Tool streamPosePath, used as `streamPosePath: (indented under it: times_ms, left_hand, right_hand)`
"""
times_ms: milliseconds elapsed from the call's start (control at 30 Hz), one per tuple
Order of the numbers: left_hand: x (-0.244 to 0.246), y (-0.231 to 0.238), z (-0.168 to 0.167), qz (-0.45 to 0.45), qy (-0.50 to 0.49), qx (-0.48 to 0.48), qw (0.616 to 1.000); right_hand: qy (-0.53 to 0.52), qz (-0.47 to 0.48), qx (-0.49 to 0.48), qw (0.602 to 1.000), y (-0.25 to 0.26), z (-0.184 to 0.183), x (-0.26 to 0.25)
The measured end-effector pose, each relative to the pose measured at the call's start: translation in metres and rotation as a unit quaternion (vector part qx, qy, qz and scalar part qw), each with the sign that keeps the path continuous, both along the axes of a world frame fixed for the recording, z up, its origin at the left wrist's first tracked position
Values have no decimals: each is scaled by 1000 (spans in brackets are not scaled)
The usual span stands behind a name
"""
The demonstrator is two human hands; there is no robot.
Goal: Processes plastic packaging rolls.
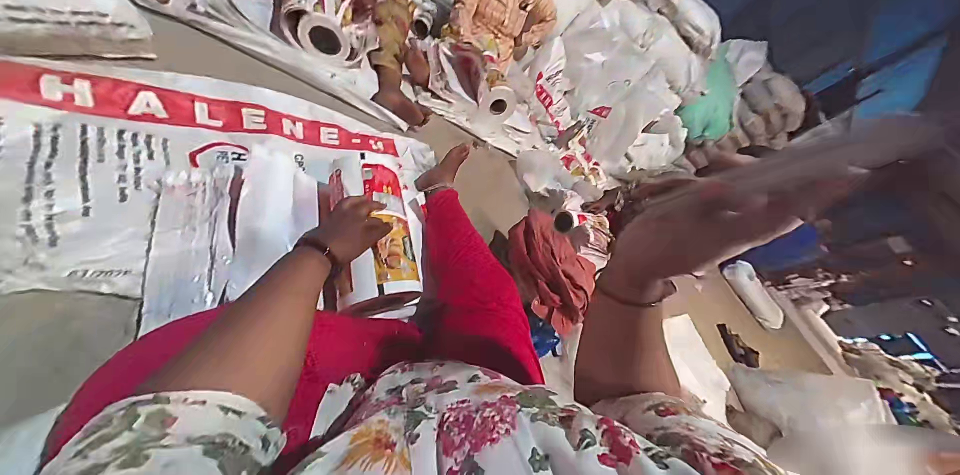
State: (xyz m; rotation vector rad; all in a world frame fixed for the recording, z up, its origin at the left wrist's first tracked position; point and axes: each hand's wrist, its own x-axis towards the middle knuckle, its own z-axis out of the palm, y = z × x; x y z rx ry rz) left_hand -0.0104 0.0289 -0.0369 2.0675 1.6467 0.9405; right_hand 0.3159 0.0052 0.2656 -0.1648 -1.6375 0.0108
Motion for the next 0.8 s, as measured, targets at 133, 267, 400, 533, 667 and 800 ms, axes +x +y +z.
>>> streamPosePath:
  times_ms: [133,267,400,533,667,800]
  left_hand:
    - [0,-3,0,10,-34,-11,999]
    - [5,-9,10,71,-69,-53,994]
    - [17,-6,4,107,-90,-8,990]
    - [20,3,-8,113,-127,39,985]
    - [20,4,-13,107,-133,73,983]
    - [20,6,-12,79,-93,98,988]
  right_hand:
    - [-153,-55,-486,859,19,-126,-16]
    - [-238,13,-694,679,-16,-204,-27]
    - [-336,86,-713,609,-39,-227,-33]
    - [-416,100,-695,579,-32,-221,-54]
    - [-481,53,-645,592,-21,-219,-67]
    - [-604,-21,-518,606,-14,-206,-74]
